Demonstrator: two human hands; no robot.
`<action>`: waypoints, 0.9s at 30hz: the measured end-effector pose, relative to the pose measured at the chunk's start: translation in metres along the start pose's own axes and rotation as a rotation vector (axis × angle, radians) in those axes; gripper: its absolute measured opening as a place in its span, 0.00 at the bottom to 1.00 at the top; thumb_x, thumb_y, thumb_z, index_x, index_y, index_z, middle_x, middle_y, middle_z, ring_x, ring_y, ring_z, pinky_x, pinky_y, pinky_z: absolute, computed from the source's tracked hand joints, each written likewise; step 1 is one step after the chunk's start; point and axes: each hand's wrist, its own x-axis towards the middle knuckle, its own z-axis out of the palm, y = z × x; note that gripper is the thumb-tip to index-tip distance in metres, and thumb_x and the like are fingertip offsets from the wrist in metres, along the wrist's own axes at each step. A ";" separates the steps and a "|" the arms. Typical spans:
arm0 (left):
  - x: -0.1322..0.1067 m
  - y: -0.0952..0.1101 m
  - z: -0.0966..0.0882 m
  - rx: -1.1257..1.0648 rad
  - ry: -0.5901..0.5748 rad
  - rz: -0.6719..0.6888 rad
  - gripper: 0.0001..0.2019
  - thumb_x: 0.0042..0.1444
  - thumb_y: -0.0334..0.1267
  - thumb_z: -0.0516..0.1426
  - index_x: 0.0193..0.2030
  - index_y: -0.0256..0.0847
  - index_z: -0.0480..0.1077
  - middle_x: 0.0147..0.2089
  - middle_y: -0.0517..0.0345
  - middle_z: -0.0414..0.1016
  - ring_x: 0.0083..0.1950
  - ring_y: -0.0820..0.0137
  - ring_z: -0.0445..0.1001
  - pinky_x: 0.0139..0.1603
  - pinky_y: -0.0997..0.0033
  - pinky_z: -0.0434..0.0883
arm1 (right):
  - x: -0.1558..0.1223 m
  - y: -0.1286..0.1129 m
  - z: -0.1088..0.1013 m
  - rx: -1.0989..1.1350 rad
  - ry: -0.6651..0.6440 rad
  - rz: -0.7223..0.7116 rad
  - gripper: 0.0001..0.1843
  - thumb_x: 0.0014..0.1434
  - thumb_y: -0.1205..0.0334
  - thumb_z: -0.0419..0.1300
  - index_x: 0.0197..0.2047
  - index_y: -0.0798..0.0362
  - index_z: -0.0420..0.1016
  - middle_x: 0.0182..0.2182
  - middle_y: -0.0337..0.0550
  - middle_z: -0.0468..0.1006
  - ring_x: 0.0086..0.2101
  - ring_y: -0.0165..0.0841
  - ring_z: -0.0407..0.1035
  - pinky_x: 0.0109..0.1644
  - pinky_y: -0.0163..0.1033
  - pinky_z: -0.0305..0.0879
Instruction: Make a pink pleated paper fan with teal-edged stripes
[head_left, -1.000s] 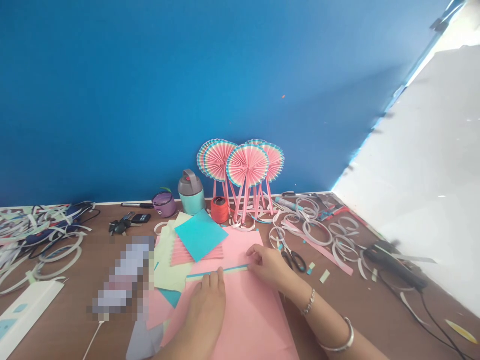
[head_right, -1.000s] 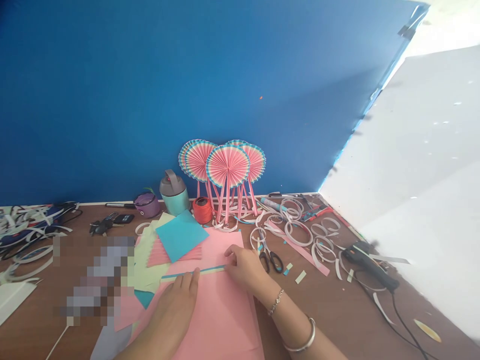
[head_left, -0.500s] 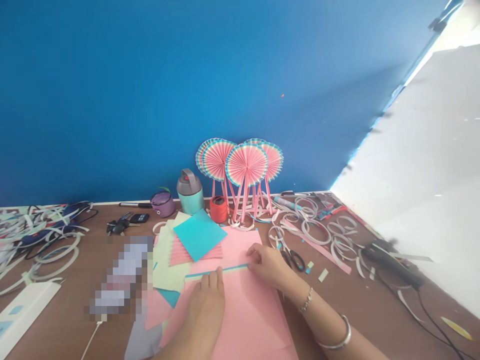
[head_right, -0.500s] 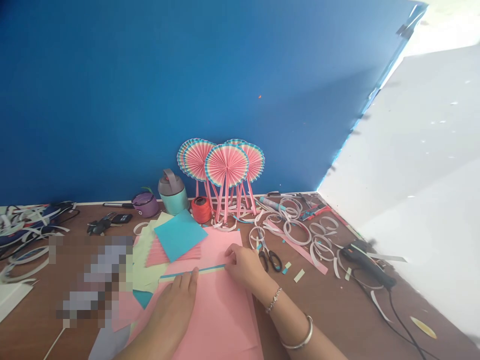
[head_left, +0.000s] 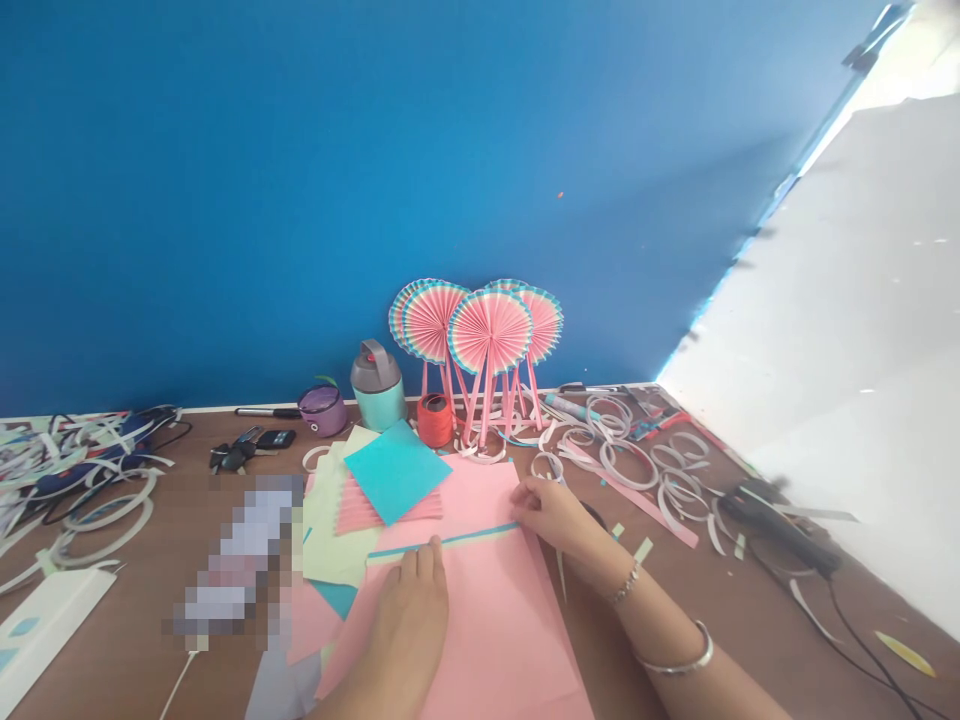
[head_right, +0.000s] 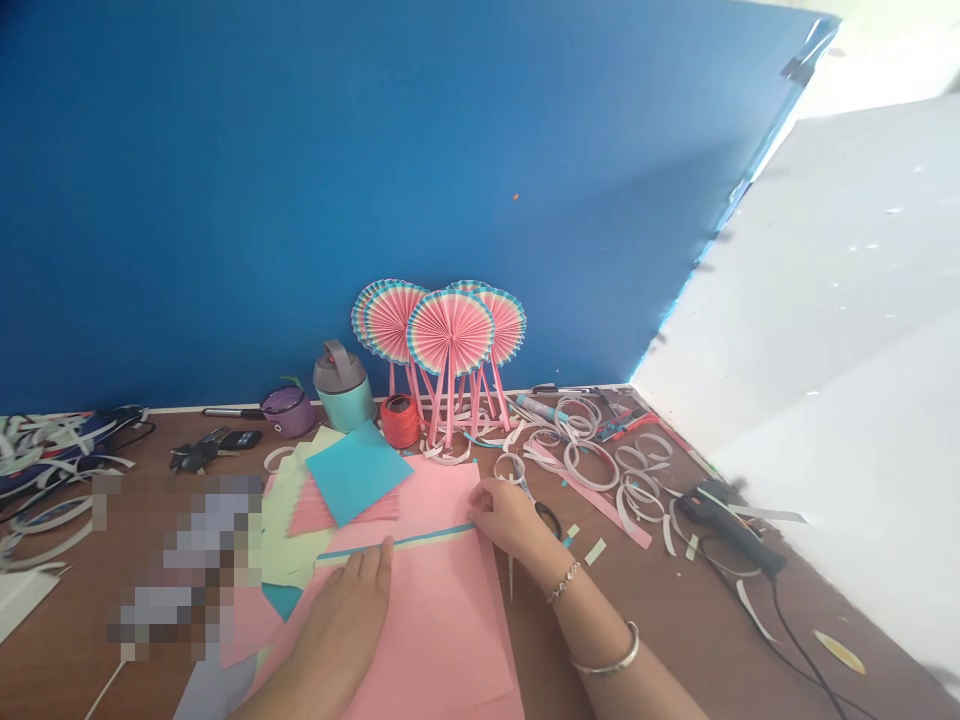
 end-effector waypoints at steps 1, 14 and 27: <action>0.000 0.000 0.000 -0.008 -0.026 -0.009 0.26 0.52 0.27 0.49 0.59 0.39 0.64 0.35 0.46 0.69 0.37 0.58 0.68 0.35 0.62 0.67 | -0.001 -0.001 0.001 0.007 -0.007 -0.016 0.06 0.50 0.65 0.57 0.34 0.55 0.72 0.27 0.40 0.75 0.29 0.31 0.67 0.31 0.33 0.56; -0.001 -0.006 -0.005 -0.011 -0.103 -0.023 0.25 0.52 0.27 0.47 0.58 0.44 0.65 0.39 0.47 0.71 0.41 0.56 0.71 0.37 0.62 0.67 | -0.008 -0.011 0.022 -0.275 0.160 -0.038 0.16 0.49 0.54 0.63 0.37 0.54 0.67 0.37 0.47 0.71 0.42 0.41 0.63 0.42 0.39 0.53; 0.002 -0.005 -0.007 0.050 -0.083 0.058 0.32 0.49 0.24 0.50 0.60 0.54 0.61 0.37 0.51 0.69 0.39 0.60 0.70 0.35 0.66 0.65 | -0.007 -0.011 0.020 -0.289 0.094 -0.057 0.14 0.46 0.58 0.64 0.36 0.53 0.71 0.38 0.46 0.73 0.43 0.41 0.63 0.41 0.39 0.52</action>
